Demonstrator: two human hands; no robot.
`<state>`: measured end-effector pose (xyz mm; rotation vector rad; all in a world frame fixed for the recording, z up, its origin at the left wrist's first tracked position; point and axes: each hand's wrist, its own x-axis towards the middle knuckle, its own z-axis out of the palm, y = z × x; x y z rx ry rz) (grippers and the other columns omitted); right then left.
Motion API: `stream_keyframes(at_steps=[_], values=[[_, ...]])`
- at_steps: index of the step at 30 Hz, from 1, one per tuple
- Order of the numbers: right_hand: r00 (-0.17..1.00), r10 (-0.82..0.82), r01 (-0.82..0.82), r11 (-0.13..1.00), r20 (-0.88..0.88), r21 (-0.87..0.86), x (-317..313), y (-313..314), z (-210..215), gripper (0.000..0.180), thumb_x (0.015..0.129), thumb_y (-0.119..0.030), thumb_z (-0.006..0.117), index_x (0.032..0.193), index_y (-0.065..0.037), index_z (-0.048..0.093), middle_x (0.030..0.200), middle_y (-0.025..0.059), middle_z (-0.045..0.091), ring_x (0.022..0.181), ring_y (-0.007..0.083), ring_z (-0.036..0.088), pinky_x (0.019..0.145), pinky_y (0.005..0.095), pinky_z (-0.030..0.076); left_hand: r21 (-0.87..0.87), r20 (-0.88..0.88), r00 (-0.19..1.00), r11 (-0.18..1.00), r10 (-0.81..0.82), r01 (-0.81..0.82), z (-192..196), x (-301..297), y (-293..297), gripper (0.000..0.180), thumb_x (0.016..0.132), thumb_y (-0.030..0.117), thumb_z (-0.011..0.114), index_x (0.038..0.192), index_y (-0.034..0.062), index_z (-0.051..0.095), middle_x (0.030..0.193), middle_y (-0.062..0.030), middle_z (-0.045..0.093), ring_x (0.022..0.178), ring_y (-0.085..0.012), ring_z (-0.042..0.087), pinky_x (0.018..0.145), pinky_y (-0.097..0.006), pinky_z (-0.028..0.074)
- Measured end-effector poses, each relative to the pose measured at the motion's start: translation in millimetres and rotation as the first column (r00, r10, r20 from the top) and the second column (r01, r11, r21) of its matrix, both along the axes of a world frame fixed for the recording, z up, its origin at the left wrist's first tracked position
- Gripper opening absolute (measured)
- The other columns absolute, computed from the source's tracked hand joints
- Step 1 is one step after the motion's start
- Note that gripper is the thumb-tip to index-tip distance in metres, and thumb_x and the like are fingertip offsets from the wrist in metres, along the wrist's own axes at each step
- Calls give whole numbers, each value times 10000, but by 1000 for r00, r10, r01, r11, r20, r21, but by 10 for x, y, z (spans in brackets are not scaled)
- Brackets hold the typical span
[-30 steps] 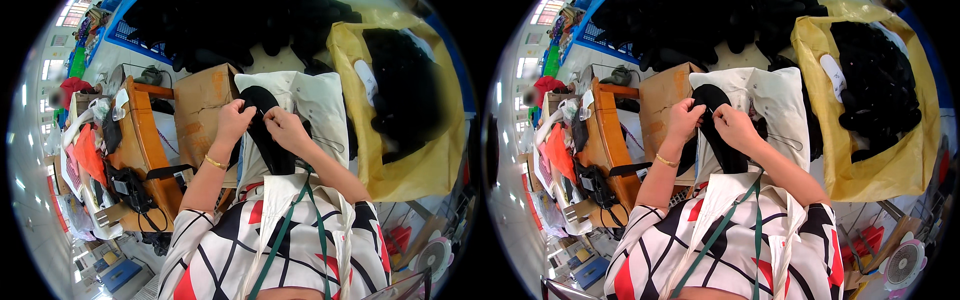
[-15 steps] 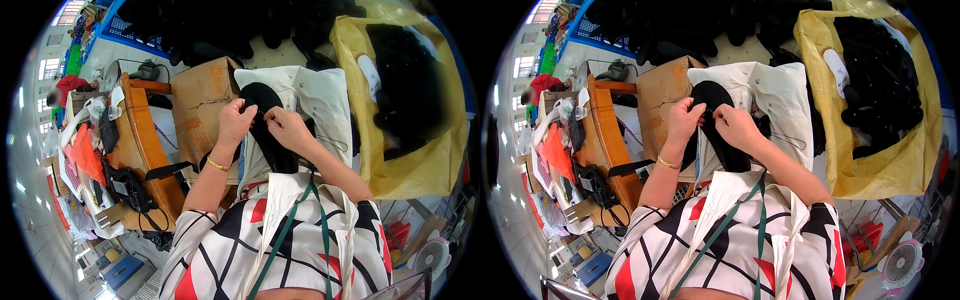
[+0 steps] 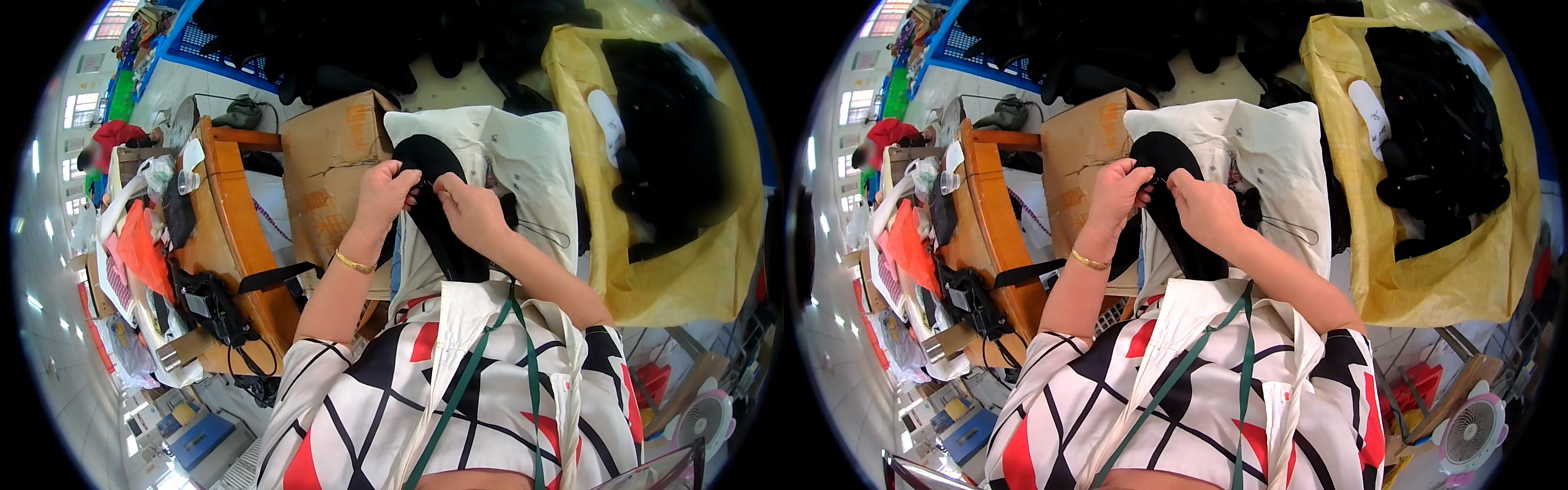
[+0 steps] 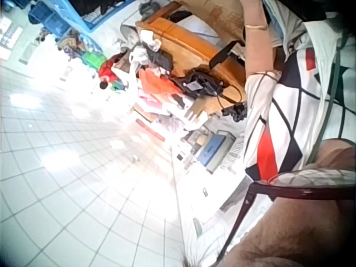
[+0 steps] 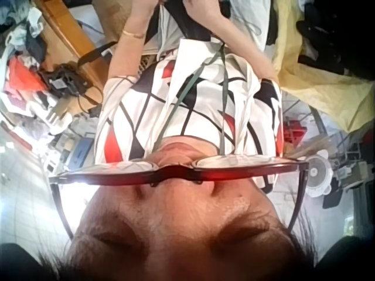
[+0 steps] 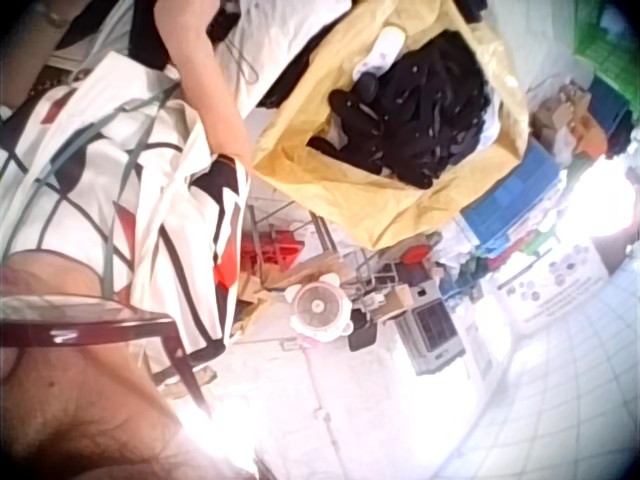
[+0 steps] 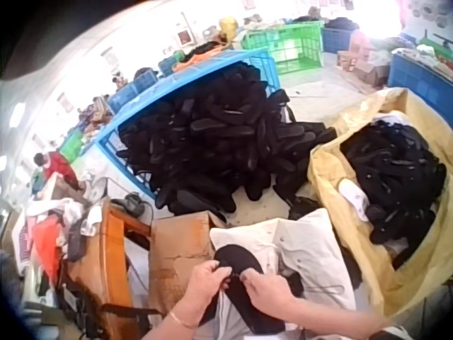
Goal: The person sits at a workbench in a factory and sews a black shoe by hand using a needle and thread. They repeatedly insert the needle into the shoe's sole and pull the thread through to secure the parts. The person handles multiple shoes, picking them up from a pile and placing them back down after working on them.
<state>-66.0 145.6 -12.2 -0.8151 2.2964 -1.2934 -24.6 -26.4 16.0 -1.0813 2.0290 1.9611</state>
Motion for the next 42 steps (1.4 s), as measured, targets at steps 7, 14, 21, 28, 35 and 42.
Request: stream_keyframes(at_steps=[7,14,21,28,35,42], values=[[989,-3,2,1000,-150,-8,35,-65,-123,86,947,-139,531,991,-81,483,726,146,653,675,378,645,552,497,472,67,32,999,998,-14,11,24,-18,-22,160,888,170,651,757,105,585,676,3,587,530,-74,540,497,-201,451],[975,22,-19,1000,-219,17,-3,-86,-95,108,916,-112,547,961,-45,474,678,160,630,629,381,630,533,491,465,37,10,1000,999,-10,10,24,-12,12,175,895,192,642,754,116,572,675,4,582,531,-76,541,497,-209,453],[965,53,-57,998,-255,-10,3,-12,-101,114,902,-101,555,957,-34,480,651,162,621,599,379,625,518,487,465,42,4,1000,999,3,-3,10,-5,32,176,889,184,645,751,109,567,671,-7,579,526,-90,543,489,-225,452],[959,5,-11,1000,-284,-20,46,-50,-142,111,902,-100,559,945,-37,478,657,151,620,600,372,627,511,480,466,46,11,1000,999,-5,5,-15,-17,5,166,890,176,645,759,103,573,676,-11,582,518,-91,541,483,-229,451],[962,47,-37,998,-270,43,-13,-108,-111,99,919,-109,548,936,-43,477,664,153,618,613,379,625,518,492,461,51,8,1000,998,-27,26,-37,3,-38,137,897,174,646,797,96,594,699,-7,595,527,-84,546,480,-224,459],[960,159,-140,986,-232,94,-153,-7,6,77,935,-107,525,989,-53,511,728,156,651,671,388,637,566,496,474,105,3,999,993,-48,47,-43,2,-83,125,899,176,647,810,99,605,718,-2,609,540,-78,561,484,-218,469]])
